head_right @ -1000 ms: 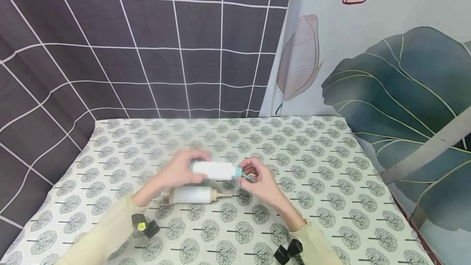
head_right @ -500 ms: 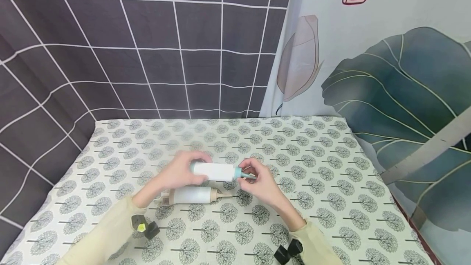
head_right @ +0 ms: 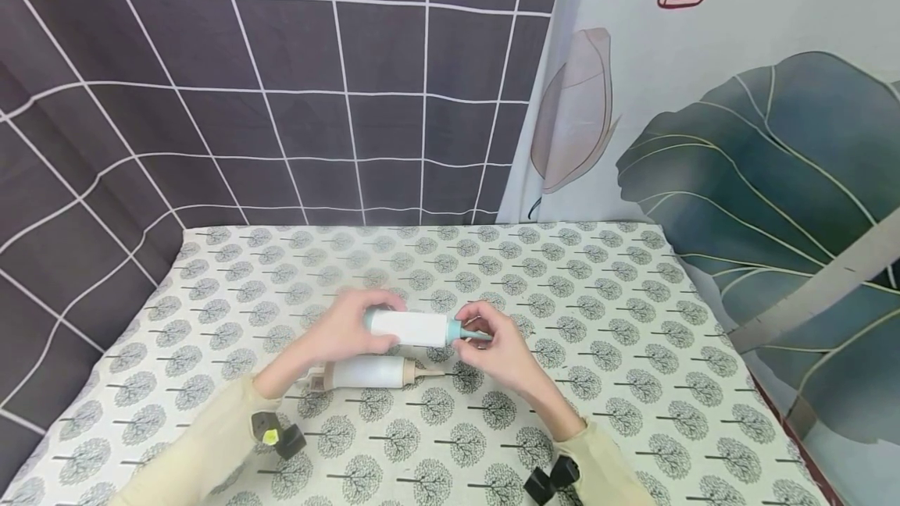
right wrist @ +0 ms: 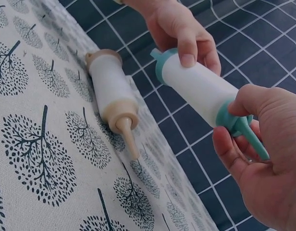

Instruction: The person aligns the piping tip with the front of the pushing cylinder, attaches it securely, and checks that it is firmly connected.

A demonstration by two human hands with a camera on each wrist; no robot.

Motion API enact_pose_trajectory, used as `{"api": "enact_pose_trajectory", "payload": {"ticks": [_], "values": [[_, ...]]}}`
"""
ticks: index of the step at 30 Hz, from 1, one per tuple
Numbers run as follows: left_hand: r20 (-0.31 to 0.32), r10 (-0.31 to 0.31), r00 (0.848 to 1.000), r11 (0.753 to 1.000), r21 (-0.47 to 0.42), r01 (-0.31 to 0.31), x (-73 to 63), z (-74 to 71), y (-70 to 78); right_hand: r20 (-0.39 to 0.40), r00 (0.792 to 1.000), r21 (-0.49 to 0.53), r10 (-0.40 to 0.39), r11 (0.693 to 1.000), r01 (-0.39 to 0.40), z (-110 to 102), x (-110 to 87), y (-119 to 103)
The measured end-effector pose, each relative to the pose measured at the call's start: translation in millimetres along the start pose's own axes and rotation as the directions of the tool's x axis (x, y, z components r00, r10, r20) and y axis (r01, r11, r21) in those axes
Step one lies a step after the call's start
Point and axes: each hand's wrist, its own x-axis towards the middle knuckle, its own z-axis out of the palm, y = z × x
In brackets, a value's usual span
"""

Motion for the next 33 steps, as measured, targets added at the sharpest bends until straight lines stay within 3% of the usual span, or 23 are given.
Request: {"api": "enact_pose_trajectory", "payload": {"ticks": [13,23,33], "values": [[-0.006,-0.002,1.0,1.0,0.011,0.002,0.5,0.6,1.0,0.009,1.0,0.029,-0.03,0.999,0.029,-1.0,0.7,0.2],[0.007,-0.021,1.0,1.0,-0.013,0.021,0.6,0.3,0.0,0.015,0.991,0.019,-0.136,0.991,0.136,-2.5,0.9,4.0],[0.001,-0.025,1.0,1.0,-0.003,0.025,0.6,1.0,2.9,-0.018,0.999,0.027,-0.049,0.998,0.049,-2.6,-0.8,1.7]]}}
